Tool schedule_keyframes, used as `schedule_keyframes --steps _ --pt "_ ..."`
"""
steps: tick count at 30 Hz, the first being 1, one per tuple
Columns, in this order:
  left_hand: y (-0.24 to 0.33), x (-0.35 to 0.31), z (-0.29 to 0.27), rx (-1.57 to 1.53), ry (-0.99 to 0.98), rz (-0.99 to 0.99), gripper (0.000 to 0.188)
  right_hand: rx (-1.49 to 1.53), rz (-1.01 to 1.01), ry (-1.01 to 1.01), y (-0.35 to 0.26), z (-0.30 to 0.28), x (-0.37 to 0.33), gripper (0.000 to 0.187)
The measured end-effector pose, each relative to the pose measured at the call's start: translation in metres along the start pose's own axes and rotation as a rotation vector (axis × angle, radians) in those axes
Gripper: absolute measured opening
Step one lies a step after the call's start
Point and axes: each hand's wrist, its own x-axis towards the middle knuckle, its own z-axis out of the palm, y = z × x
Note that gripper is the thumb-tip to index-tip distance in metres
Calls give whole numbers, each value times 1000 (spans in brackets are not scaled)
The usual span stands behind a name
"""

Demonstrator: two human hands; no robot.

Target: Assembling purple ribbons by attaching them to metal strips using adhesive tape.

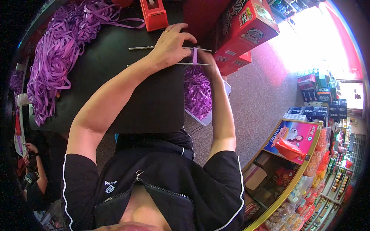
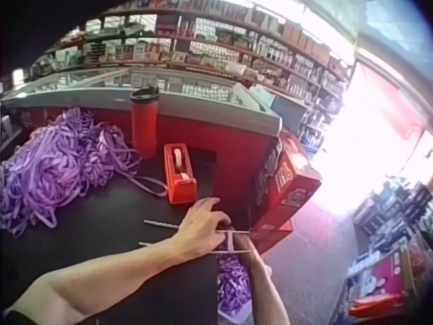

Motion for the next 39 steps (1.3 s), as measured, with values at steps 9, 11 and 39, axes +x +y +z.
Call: schedule_keyframes --steps 9,11,39 --pt "0 0 -9 122 -190 -12 24 928 630 290 -112 -11 -70 53" --pt "0 1 -7 121 -183 -7 24 978 666 272 -124 -25 -67 51" --pt "111 -42 -43 -1876 38 -997 67 1325 896 -91 -137 -58 -51 45"
